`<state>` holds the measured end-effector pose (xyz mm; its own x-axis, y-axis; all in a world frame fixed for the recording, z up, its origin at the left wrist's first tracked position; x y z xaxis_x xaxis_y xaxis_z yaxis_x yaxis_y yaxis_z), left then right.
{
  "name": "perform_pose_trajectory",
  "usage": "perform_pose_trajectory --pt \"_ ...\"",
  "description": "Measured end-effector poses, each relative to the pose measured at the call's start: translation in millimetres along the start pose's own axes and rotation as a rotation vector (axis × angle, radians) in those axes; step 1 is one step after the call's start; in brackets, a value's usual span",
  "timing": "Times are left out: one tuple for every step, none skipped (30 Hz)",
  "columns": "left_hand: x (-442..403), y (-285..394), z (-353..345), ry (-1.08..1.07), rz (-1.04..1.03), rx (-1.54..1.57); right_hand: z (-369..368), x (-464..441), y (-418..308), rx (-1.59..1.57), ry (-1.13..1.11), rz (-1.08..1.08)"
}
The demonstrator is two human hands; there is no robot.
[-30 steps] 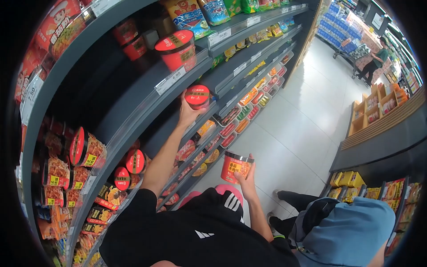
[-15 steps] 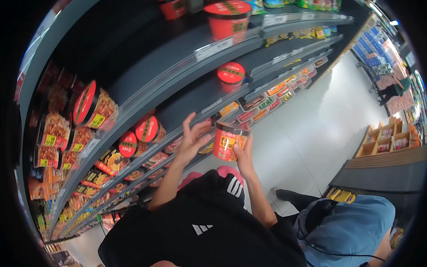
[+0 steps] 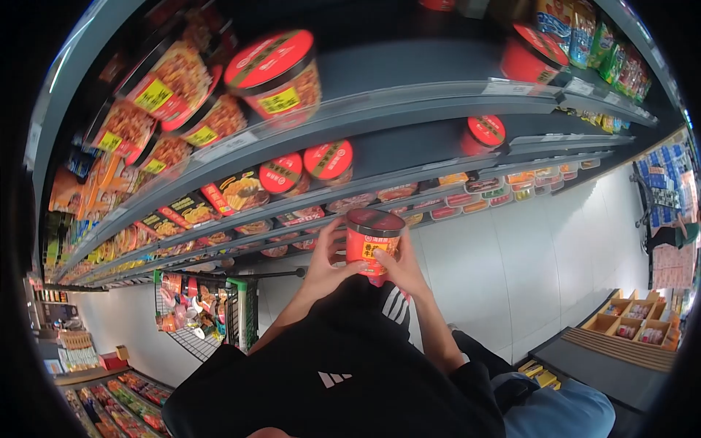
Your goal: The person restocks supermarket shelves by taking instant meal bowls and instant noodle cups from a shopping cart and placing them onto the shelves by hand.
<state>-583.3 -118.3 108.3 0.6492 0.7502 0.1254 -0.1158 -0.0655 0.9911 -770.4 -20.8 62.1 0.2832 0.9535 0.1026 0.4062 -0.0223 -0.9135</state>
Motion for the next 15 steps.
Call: perform_pose_trajectory --pt "8 -1 8 0.031 0.014 -0.016 -7 3 5 0.024 0.005 -0.032" --pt "17 -2 16 0.061 0.029 -0.031 -14 6 9 0.025 0.014 -0.049" --pt "25 -2 23 0.101 0.018 -0.044 -26 8 12 0.026 0.024 -0.067" --pt "33 -1 31 0.131 0.001 -0.057 -38 10 14 0.028 0.034 -0.087" --pt "42 1 39 0.161 -0.013 -0.069 -50 12 17 -0.012 0.034 -0.105" --pt "51 1 46 0.193 -0.025 -0.078 -64 15 17 -0.014 0.021 -0.120" --pt "59 0 53 0.226 -0.039 -0.055 -79 18 14 -0.014 0.007 -0.137" --pt "68 3 61 0.237 -0.057 -0.081 -90 19 14 -0.014 -0.008 -0.151" --pt "77 -1 68 0.256 -0.081 -0.043 -98 16 20 -0.024 -0.019 -0.156" --pt "85 -4 76 0.275 -0.109 -0.008 -105 13 22 -0.011 -0.063 -0.085" --pt "93 -5 84 0.311 -0.131 0.027 -111 8 22 0.001 -0.111 -0.014" --pt "103 -7 92 0.346 -0.151 0.061 -121 2 19 0.011 -0.160 0.056" --pt "114 -8 100 0.381 -0.170 0.094 -139 -5 -3 0.074 -0.161 0.173" --pt "124 -13 111 0.409 -0.156 0.091 -151 -11 -14 0.103 -0.148 0.226" --pt "136 -19 123 0.438 -0.143 0.087 -161 -18 -24 0.131 -0.137 0.282"
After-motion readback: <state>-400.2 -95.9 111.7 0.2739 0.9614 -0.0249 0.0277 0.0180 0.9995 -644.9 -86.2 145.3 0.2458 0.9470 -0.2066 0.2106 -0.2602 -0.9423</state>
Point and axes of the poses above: each hand's wrist, its own x-axis away from the middle knuckle, its own z-axis out of the back of the hand, y = z × x, the point moved 1 cm from there along -x, towards the middle knuckle, and after that the axes turned 5 degrees about -x, right-handed, at the moved point
